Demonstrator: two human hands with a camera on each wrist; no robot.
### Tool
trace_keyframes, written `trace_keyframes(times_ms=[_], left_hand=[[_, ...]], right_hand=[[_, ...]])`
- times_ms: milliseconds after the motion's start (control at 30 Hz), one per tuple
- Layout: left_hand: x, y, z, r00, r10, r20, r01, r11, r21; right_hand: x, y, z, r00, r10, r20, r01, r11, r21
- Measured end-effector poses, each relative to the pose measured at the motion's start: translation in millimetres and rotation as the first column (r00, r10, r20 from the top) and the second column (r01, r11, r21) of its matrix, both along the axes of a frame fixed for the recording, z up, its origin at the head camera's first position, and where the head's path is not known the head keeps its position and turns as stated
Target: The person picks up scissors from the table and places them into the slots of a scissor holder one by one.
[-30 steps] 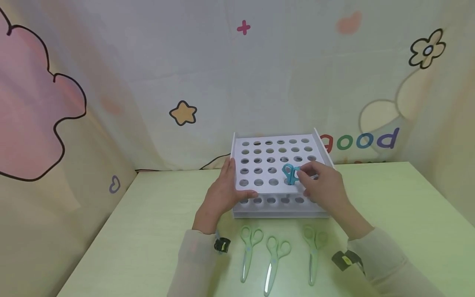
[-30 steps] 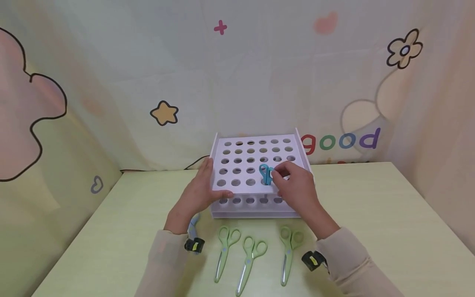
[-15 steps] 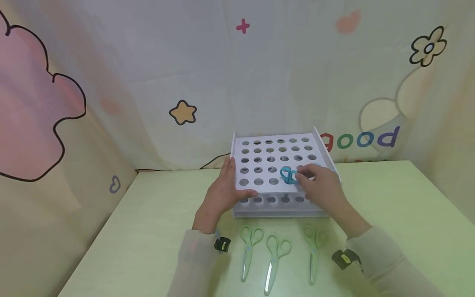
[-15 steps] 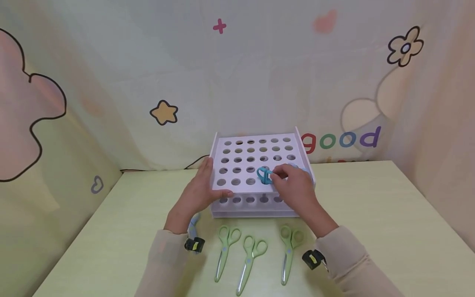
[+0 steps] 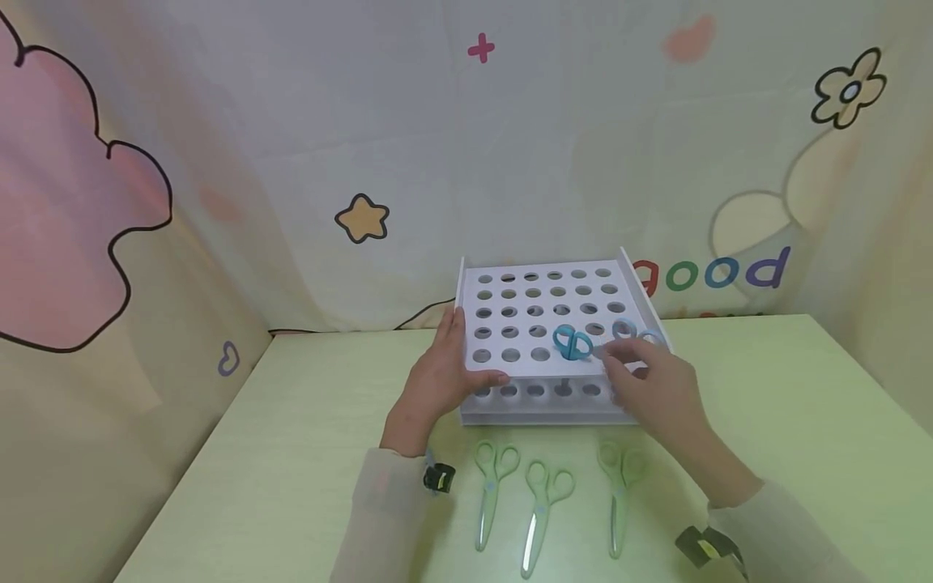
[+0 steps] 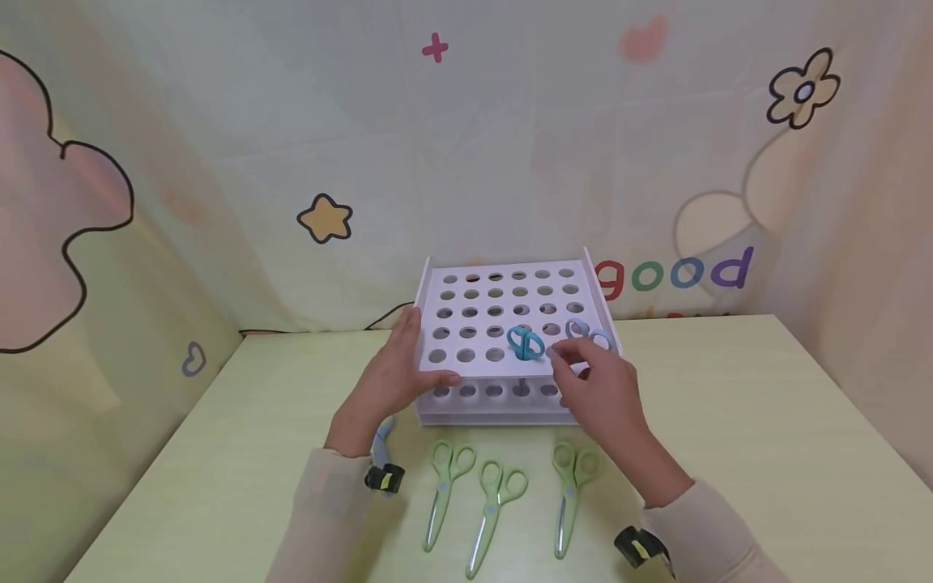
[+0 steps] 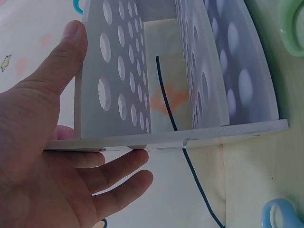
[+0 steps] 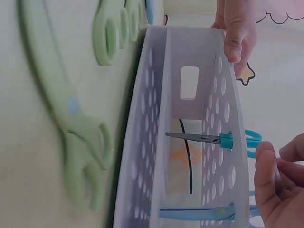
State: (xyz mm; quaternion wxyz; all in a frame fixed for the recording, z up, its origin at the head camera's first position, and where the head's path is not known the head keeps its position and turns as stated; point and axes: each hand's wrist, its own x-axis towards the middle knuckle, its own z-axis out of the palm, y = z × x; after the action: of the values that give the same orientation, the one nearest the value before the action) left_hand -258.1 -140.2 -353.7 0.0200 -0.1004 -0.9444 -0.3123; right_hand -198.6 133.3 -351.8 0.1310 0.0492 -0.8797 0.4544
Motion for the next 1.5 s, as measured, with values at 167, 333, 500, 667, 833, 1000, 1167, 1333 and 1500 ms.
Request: trace_keyframes(times_ms=[167, 333, 500, 667, 833, 1000, 1167, 1333, 1500], left_hand=[[-0.1, 0.8, 0.0, 1.0, 0.001, 0.006, -0.001, 1.0, -0.006], [-0.6, 1.2, -0.9, 1.0, -0.001, 0.005, 0.001, 1.0, -0.008], [0.4, 0.6, -0.8, 1.0, 0.007, 0.008, -0.007, 1.0, -0.011], [0.3, -2.0, -2.2, 1.0, 0.014, 0.003, -0.014, 1.0, -0.008], [-0.4, -4.0, -3.3, 1.0, 0.005, -0.002, -0.005, 1.0, -0.002], [-0.5, -2.9, -2.4, 1.0, -0.003, -0.008, 0.003, 1.0, -0.003], [-1.3, -0.1, -1.7, 1.0, -0.011, -0.004, 0.011, 1.0, -0.005], [-1.8, 0.8, -2.0, 1.0, -0.007, 0.0, 0.007, 1.0, -0.014], [-0.8, 0.1, -0.6, 1.0, -0.001, 0.005, 0.001, 1.0, -0.024]], right_hand=[[13.1, 13.1, -12.8, 0.994, 0.064, 0.086, -0.065, 0.998, 0.003], [19.0, 29.5, -33.4, 0.988, 0.084, 0.132, -0.083, 0.996, -0.013], [20.1, 48.0, -52.9, 0.98, 0.088, 0.178, -0.082, 0.996, -0.038], [19.1, 63.0, -68.7, 0.983, 0.081, 0.165, -0.086, 0.996, 0.026], [16.2, 72.8, -82.4, 0.959, 0.131, 0.25, -0.155, 0.985, 0.076], [13.6, 82.8, -87.6, 0.893, 0.276, 0.355, -0.292, 0.956, -0.01], [15.6, 87.9, -86.5, 0.831, 0.395, 0.392, -0.406, 0.912, -0.059], [19.0, 81.1, -83.6, 0.804, 0.385, 0.454, -0.418, 0.908, -0.03], [21.3, 73.5, -80.9, 0.823, 0.354, 0.444, -0.425, 0.902, 0.07]])
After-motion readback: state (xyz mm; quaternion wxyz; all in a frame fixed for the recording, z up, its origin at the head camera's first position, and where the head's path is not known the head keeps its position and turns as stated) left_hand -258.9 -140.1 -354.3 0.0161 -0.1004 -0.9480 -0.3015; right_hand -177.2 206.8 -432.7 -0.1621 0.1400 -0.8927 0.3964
